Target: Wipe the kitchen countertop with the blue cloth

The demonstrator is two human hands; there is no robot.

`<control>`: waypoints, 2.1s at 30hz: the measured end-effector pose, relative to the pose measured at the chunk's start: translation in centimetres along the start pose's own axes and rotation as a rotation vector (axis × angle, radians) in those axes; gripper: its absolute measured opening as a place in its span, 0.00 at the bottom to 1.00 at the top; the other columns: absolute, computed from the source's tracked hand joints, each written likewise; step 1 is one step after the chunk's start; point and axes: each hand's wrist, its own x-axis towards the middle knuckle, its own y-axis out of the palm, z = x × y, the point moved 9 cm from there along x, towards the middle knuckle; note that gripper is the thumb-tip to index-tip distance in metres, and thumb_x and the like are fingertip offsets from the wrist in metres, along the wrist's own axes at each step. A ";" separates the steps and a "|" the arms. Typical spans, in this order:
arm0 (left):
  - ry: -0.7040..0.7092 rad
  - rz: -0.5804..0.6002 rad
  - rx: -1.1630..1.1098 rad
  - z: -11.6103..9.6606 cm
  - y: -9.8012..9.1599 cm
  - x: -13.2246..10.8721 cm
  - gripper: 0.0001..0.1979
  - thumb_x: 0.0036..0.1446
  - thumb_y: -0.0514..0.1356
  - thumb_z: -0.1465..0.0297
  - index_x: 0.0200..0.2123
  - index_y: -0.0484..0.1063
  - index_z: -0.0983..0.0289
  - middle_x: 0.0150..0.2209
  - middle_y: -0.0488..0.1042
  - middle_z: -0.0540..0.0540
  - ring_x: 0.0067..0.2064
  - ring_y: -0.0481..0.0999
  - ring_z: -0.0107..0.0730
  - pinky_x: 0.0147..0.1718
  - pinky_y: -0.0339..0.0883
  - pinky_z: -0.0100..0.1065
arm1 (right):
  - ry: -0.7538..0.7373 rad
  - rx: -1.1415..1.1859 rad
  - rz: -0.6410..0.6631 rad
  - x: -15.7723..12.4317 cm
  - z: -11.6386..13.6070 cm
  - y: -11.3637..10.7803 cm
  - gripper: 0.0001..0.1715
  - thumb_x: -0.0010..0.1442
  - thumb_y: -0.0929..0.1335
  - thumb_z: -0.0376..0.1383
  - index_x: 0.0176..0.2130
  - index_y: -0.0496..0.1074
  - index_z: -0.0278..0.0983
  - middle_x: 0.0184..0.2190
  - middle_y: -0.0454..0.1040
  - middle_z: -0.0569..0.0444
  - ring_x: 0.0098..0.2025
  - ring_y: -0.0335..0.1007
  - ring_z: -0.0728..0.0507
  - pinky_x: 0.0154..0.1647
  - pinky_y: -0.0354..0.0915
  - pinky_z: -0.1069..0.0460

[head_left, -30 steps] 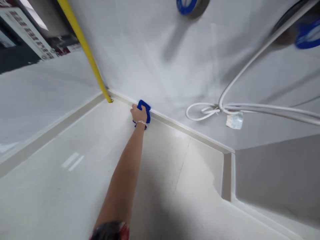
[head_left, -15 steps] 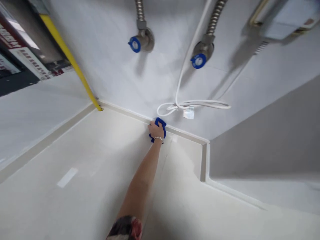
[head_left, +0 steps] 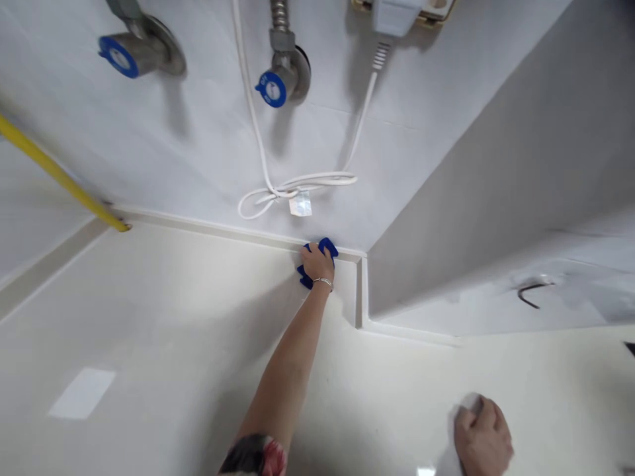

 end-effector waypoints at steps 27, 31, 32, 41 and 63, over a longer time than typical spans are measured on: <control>0.676 0.442 0.153 -4.4 1.5 -12.2 0.22 0.68 0.56 0.73 0.59 0.80 0.49 0.51 0.71 0.59 0.53 0.70 0.45 0.52 0.67 0.40 | 0.046 0.002 0.005 -0.1 1.7 -0.7 0.35 0.67 0.57 0.44 0.65 0.67 0.31 0.65 0.68 0.32 0.67 0.64 0.26 0.67 0.62 0.31; 0.711 0.462 0.168 -2.6 0.1 -15.3 0.23 0.68 0.56 0.72 0.60 0.79 0.48 0.50 0.71 0.60 0.53 0.70 0.46 0.51 0.67 0.41 | 0.053 0.003 0.004 0.1 1.8 -0.7 0.35 0.66 0.57 0.43 0.65 0.67 0.30 0.65 0.68 0.31 0.67 0.64 0.26 0.67 0.61 0.31; 0.715 0.464 0.170 -2.2 -0.2 -16.0 0.22 0.68 0.56 0.72 0.59 0.80 0.48 0.49 0.71 0.60 0.53 0.70 0.46 0.51 0.67 0.41 | 0.054 0.006 0.001 0.1 1.8 -0.7 0.35 0.65 0.57 0.42 0.65 0.68 0.30 0.65 0.68 0.31 0.67 0.63 0.26 0.67 0.61 0.31; 0.741 0.454 0.149 0.3 -2.0 -19.5 0.20 0.68 0.57 0.72 0.56 0.82 0.48 0.47 0.71 0.60 0.51 0.72 0.46 0.50 0.69 0.41 | 0.063 0.057 -0.033 0.2 2.1 -1.0 0.32 0.64 0.59 0.40 0.63 0.70 0.32 0.62 0.70 0.33 0.66 0.64 0.28 0.67 0.61 0.33; 0.621 0.413 0.182 -4.2 1.0 -12.8 0.17 0.67 0.59 0.71 0.53 0.82 0.51 0.51 0.70 0.61 0.56 0.71 0.49 0.51 0.69 0.41 | 0.081 0.026 0.010 0.2 1.7 -0.7 0.35 0.65 0.58 0.41 0.66 0.67 0.31 0.65 0.67 0.34 0.68 0.61 0.28 0.69 0.58 0.32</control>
